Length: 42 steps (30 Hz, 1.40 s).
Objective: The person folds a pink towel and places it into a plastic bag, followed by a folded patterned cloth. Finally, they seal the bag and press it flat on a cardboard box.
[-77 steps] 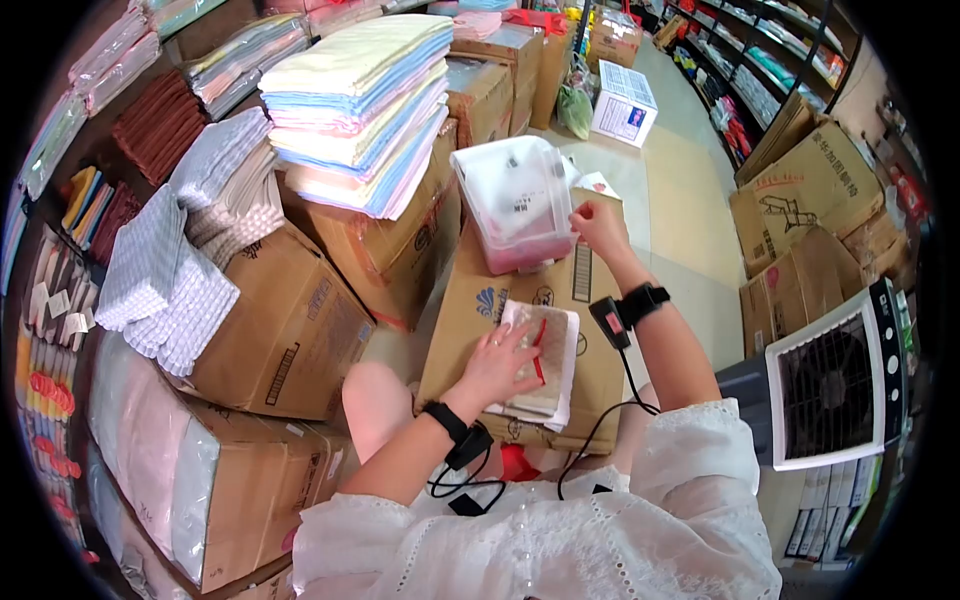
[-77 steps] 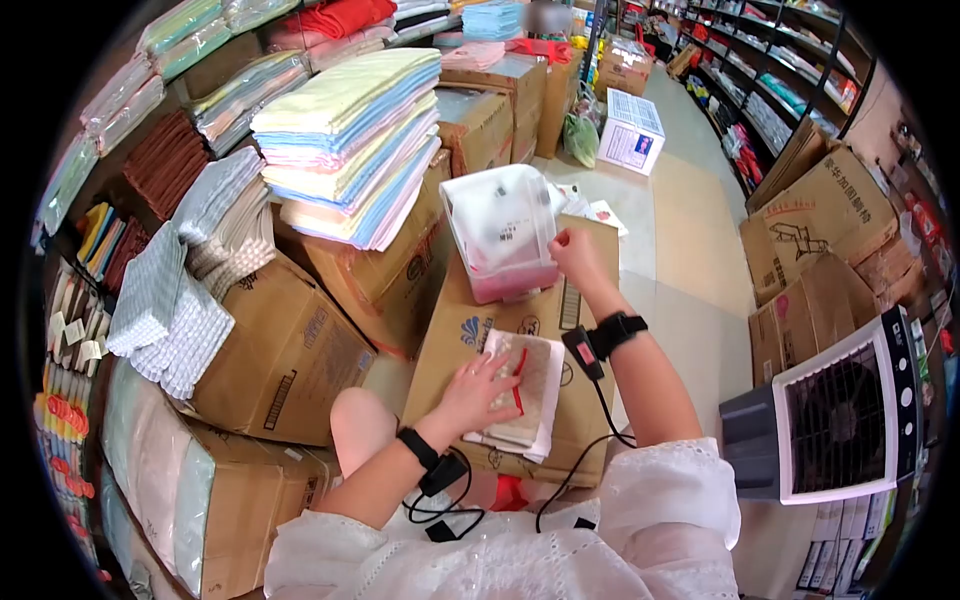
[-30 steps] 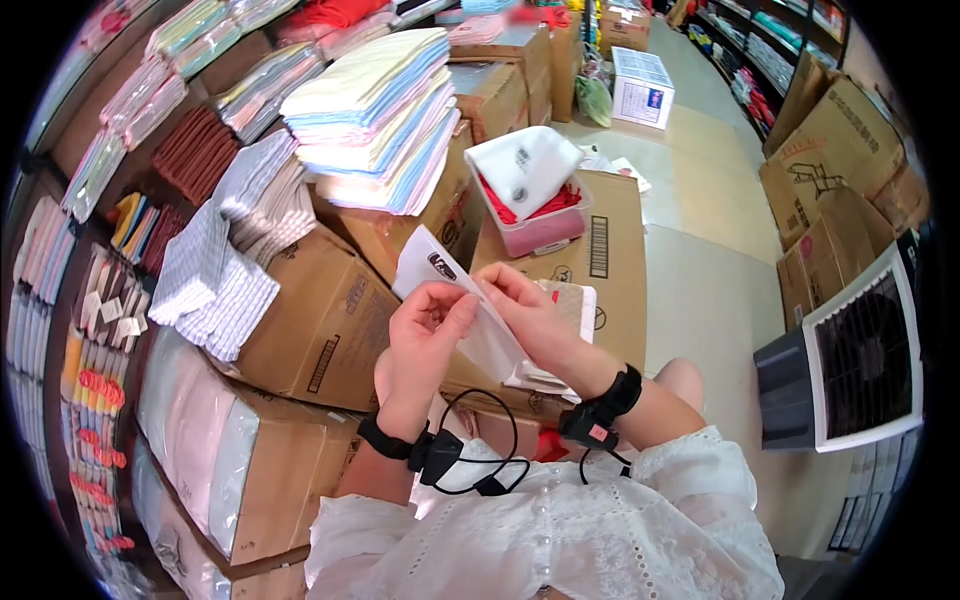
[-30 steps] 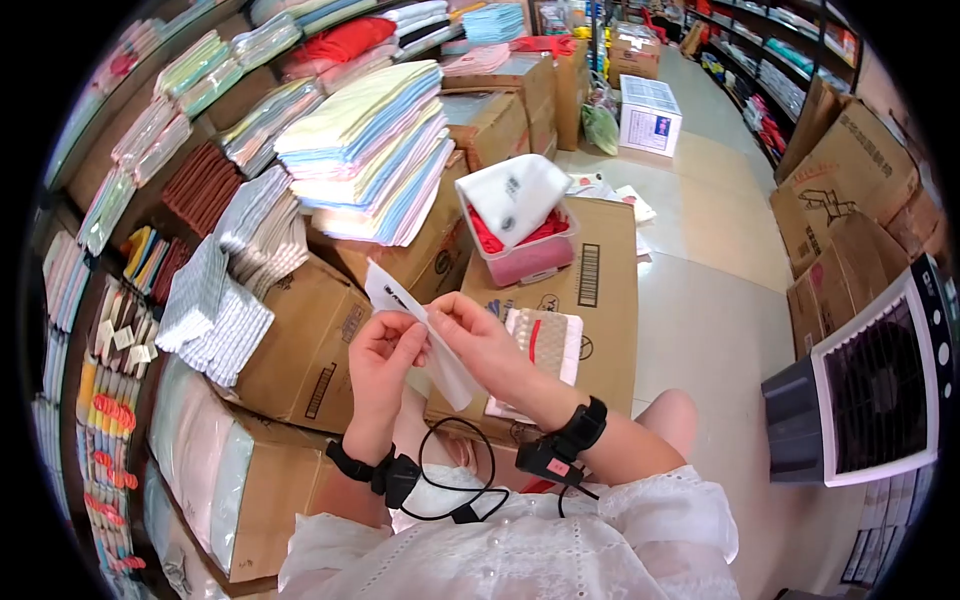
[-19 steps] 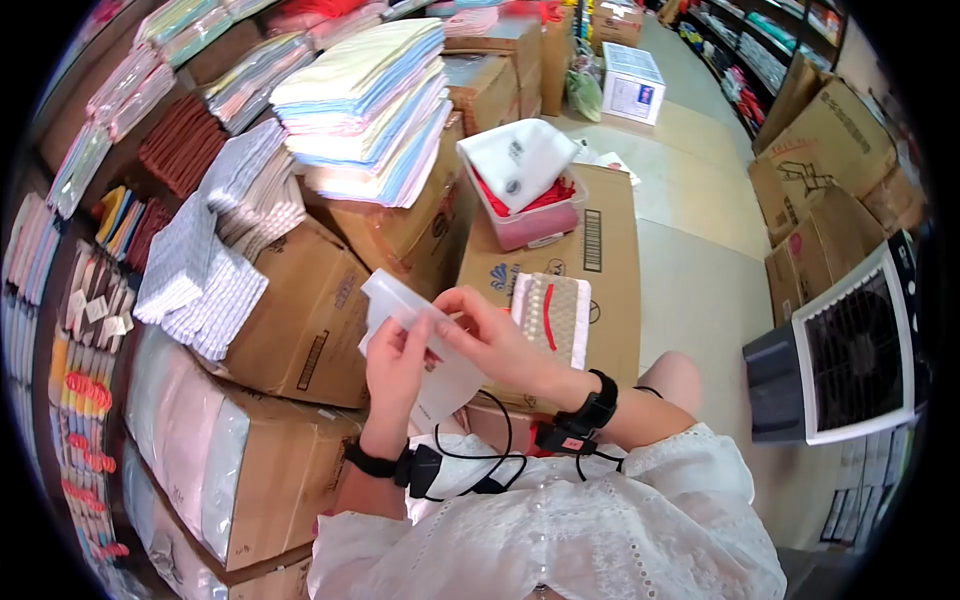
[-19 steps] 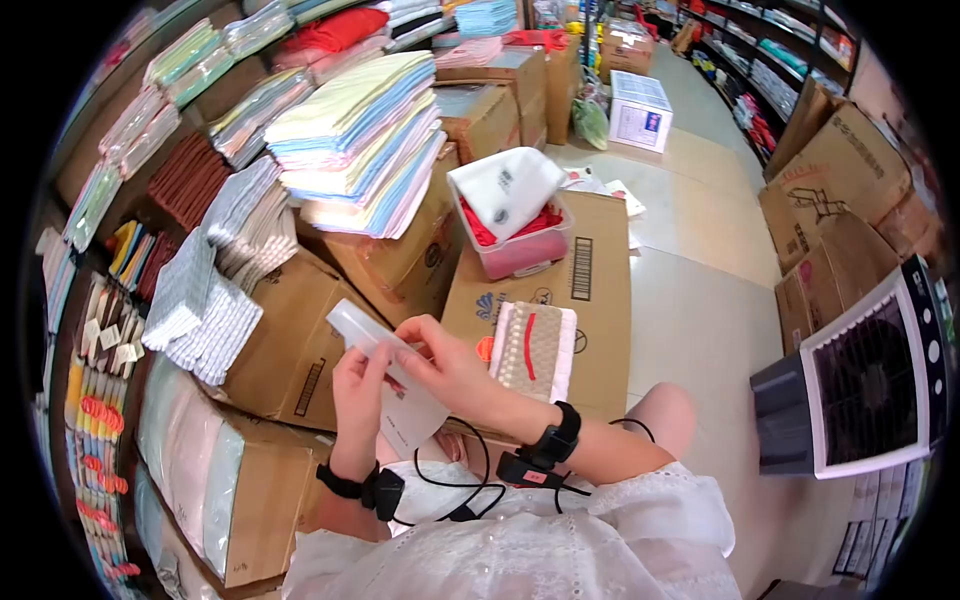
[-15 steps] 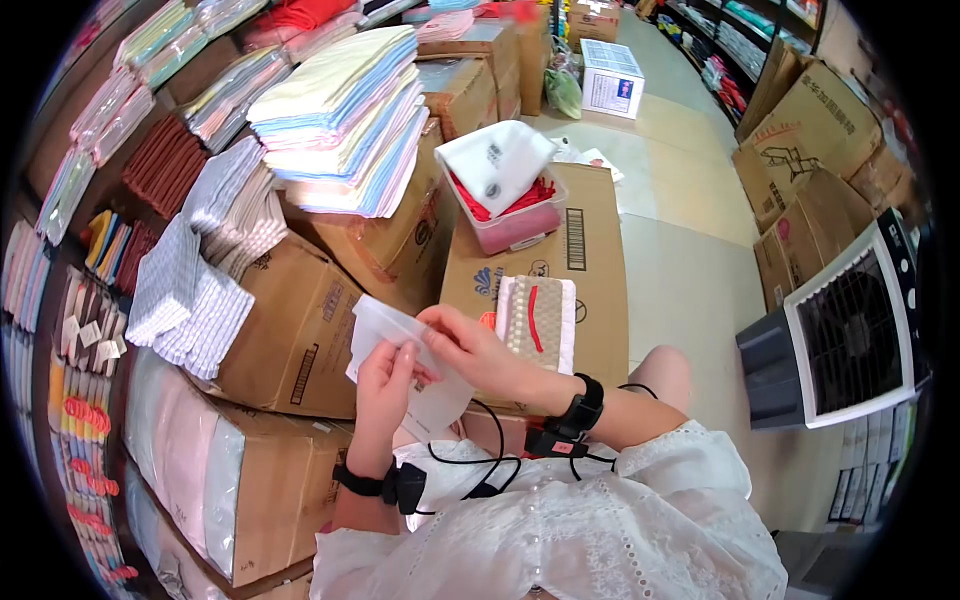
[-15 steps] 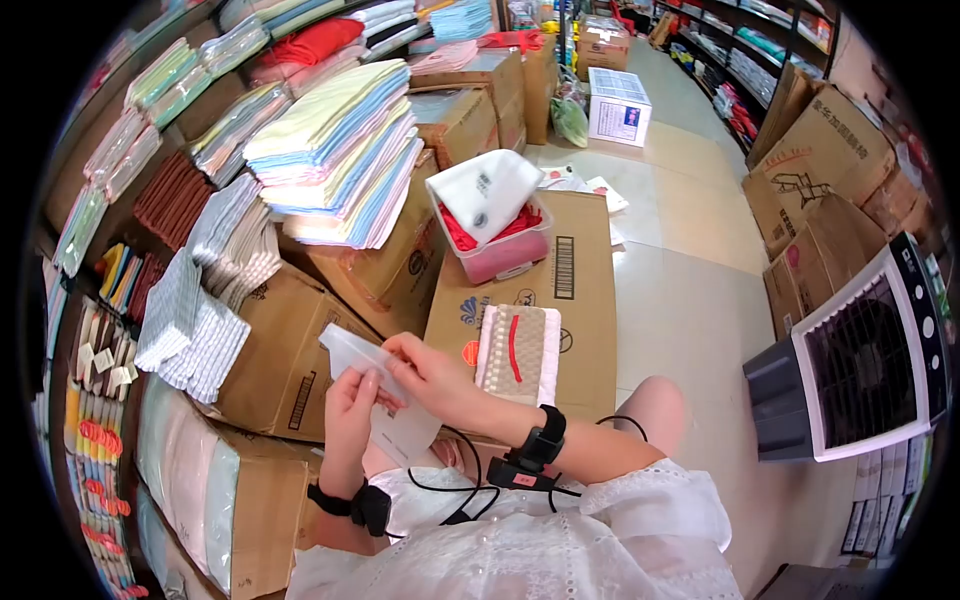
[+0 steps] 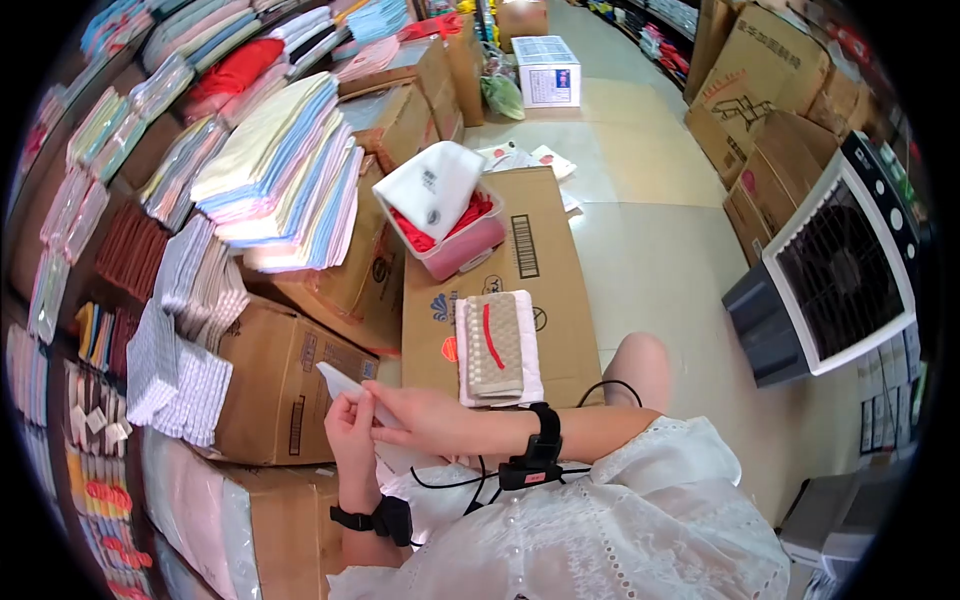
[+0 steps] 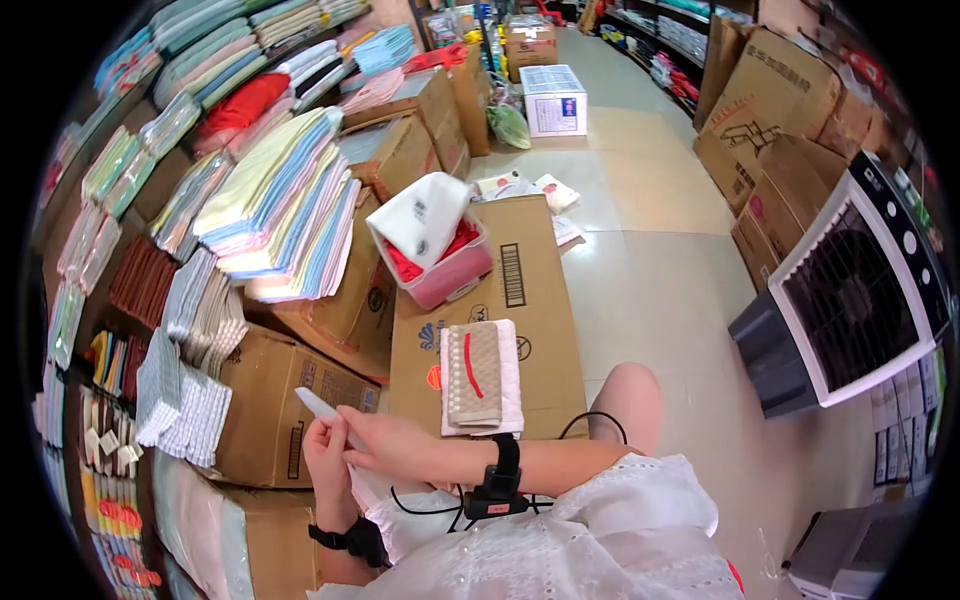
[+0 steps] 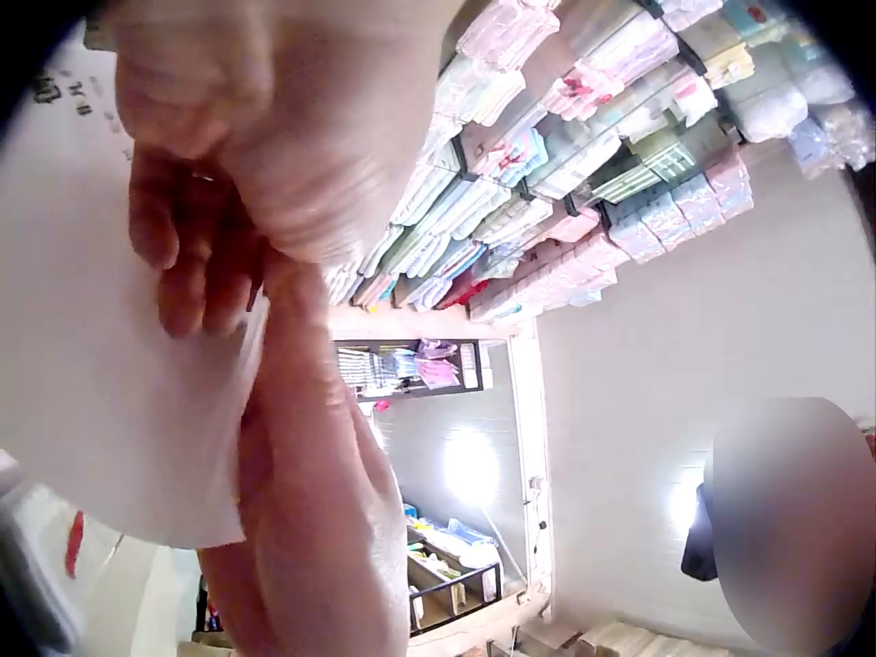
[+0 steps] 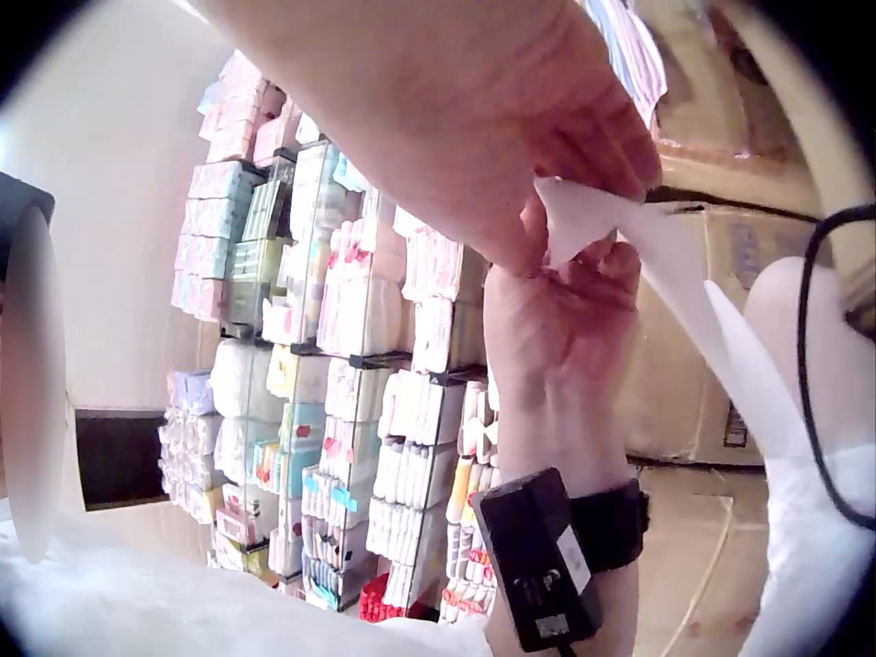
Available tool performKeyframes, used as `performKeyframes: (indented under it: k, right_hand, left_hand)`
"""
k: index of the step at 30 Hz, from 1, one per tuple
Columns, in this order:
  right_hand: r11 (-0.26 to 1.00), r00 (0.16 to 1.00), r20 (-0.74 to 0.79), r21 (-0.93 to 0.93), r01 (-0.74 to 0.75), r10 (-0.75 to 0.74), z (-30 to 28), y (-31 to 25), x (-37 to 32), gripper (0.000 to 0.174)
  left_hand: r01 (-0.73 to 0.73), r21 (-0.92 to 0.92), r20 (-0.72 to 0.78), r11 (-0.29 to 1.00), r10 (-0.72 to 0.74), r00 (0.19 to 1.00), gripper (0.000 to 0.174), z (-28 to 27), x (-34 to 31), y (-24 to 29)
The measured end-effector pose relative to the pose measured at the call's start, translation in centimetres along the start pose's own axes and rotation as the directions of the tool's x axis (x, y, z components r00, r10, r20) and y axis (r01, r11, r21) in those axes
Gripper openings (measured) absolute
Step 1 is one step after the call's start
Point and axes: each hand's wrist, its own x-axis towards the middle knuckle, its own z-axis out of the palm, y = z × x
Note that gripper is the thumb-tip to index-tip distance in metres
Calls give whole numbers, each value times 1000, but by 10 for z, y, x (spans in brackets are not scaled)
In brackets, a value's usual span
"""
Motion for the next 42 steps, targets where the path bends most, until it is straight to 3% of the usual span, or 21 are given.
performKeyframes:
  k: [2,4,7,9,14,17,19,20,22,24,26,28,30,32,34,35,37,39,42]
  right_hand:
    - [997,1000,-19,-68,23,-24,-6,-1,-4,52]
    - [992,985,117,10,-129,127,-12,-5,-8,39]
    - [998,1000,11,57,-21,20,0,21,-7,25]
    - [997,999,-30,75,-31,34,0,32,-9,22]
    - [990,994,-101,137,-34,48,-16,40,-12,28]
    - [971,1000,-11,239,-21,25,-36,41,-14,26]
    - [838,963,196,480,-261,188,-48,36,-19,27]
    - [835,964,191,486,-258,186,-51,39,-20,27]
    - [923,994,96,373,-91,59,-54,46,-20,27]
    - [922,994,42,371,-109,100,-48,44,-20,26]
    - [923,990,-9,363,-130,143,-47,40,-22,26]
    - [890,994,-92,457,-12,61,-47,36,-26,27]
    - [896,999,-31,445,-11,28,-44,42,-24,27]
    - [902,999,35,431,-12,-3,-44,46,-23,27]
    - [810,966,249,578,-92,-68,-47,48,-21,21]
    - [811,964,256,577,-97,-67,-48,48,-21,21]
    - [536,929,305,830,-152,-208,-50,44,-23,19]
    - [485,921,335,850,-204,-199,-53,40,-25,18]
    - [358,927,336,896,-260,-168,-55,36,-28,16]
  left_hand:
    - [16,-36,26,999,-15,1000,13,4,-1,1]
    - [0,-39,-32,999,-1,999,12,6,0,-4]
    - [-6,21,10,1000,6,1000,14,11,0,-2]
    - [18,63,51,998,-22,998,15,17,0,1]
    - [70,173,86,982,-86,993,16,27,2,7]
    - [117,154,162,981,-142,977,13,33,2,15]
    - [154,154,191,976,-182,965,12,33,3,18]
    - [170,182,232,969,-210,950,11,30,4,17]
    - [185,215,269,959,-240,933,10,32,4,16]
    - [124,248,252,961,-188,949,11,42,4,15]
    - [136,186,220,973,-176,960,13,42,10,14]
    - [156,41,213,987,-161,964,12,42,14,13]
    - [189,91,126,978,-200,972,14,45,11,13]
    - [298,45,304,953,-297,905,14,41,9,15]
    - [277,34,295,960,-274,915,14,25,10,5]
    - [318,-13,346,948,-295,891,15,22,7,8]
    - [361,-64,389,930,-310,868,17,17,3,8]
    - [305,-196,514,932,-168,841,23,14,3,1]
    - [301,-231,406,925,-189,894,31,12,-1,-14]
